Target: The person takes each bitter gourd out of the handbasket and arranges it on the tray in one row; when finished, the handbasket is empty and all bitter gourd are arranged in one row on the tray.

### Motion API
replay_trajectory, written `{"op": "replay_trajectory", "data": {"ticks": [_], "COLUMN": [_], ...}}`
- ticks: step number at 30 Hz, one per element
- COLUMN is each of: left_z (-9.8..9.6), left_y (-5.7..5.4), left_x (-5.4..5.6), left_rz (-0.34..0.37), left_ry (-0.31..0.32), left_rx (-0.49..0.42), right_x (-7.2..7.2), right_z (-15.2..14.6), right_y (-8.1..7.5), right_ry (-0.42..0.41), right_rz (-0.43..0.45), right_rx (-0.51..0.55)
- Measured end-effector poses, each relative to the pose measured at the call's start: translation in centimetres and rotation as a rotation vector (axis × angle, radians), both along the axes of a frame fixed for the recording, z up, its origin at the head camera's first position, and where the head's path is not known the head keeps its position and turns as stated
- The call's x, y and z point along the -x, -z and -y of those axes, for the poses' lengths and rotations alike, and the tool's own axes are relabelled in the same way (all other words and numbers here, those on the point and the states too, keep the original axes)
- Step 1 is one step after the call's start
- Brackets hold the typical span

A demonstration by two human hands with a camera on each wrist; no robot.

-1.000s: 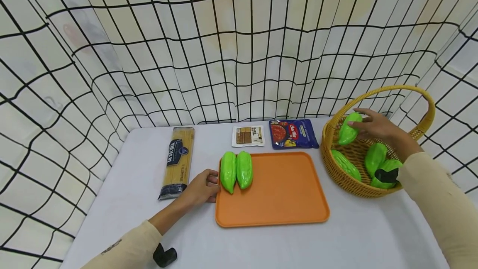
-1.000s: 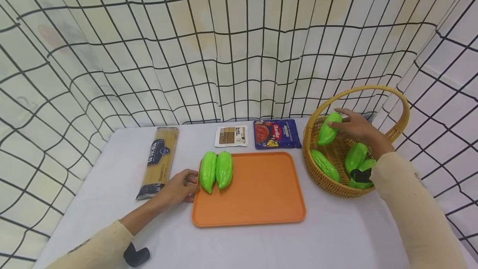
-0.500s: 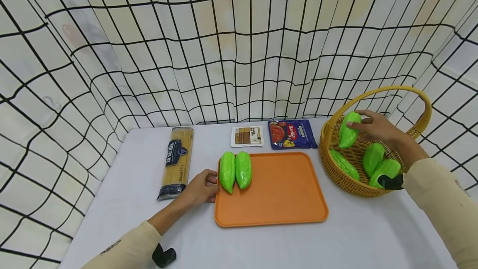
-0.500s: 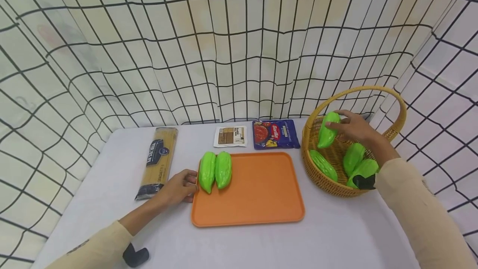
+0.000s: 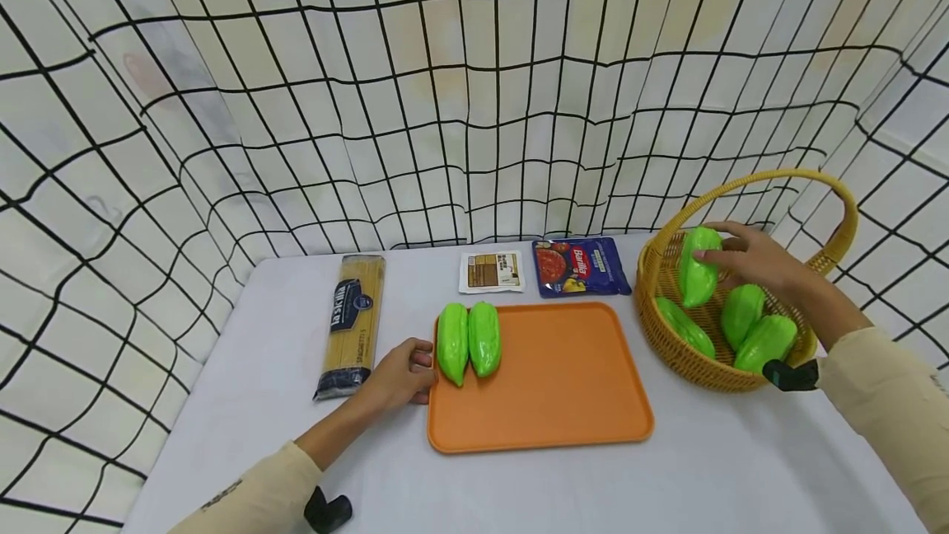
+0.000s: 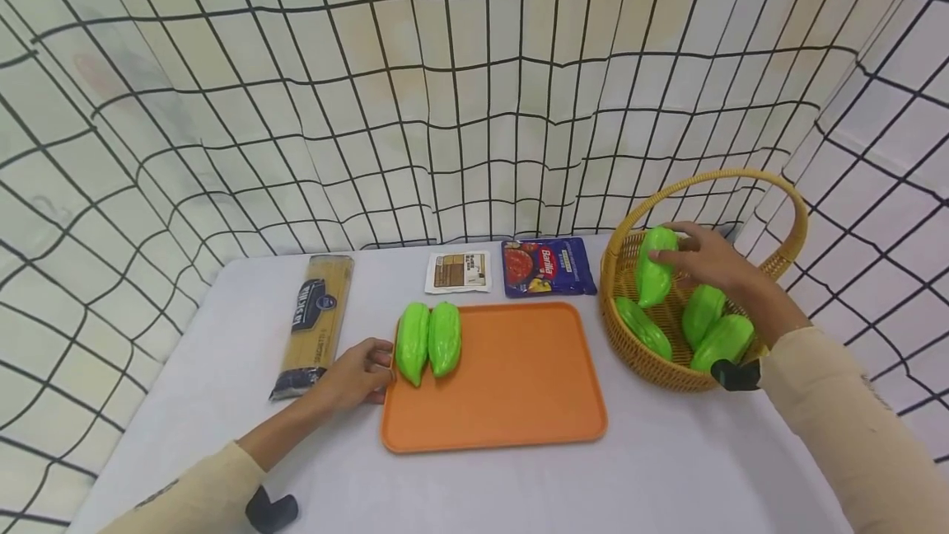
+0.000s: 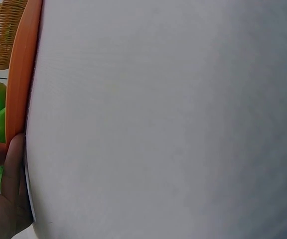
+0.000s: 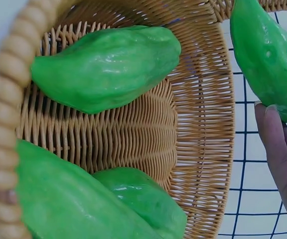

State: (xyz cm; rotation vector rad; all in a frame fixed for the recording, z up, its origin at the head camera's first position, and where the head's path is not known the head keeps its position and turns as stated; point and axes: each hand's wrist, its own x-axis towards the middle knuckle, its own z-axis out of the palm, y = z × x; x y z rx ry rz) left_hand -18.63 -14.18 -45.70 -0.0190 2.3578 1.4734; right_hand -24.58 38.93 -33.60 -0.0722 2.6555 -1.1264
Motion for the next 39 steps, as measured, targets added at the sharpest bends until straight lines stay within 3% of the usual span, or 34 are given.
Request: {"op": "replay_trajectory", "data": {"ticks": [29, 39], "left_z": [0.0, 0.2], "left_y": [0.0, -0.2], "left_x": [-0.1, -0.2], "left_rz": [0.011, 0.004], "left_ry": [0.002, 0.007], "left_rx": [0.006, -0.012], "right_x": [-4.3, -5.1], "right_z": [1.9, 2.9], "right_y": [-0.6, -0.4], "right_ry": [-0.027, -0.034], "right_rz": [-0.021, -0.027], "right_rx": [0.059, 0.071]}}
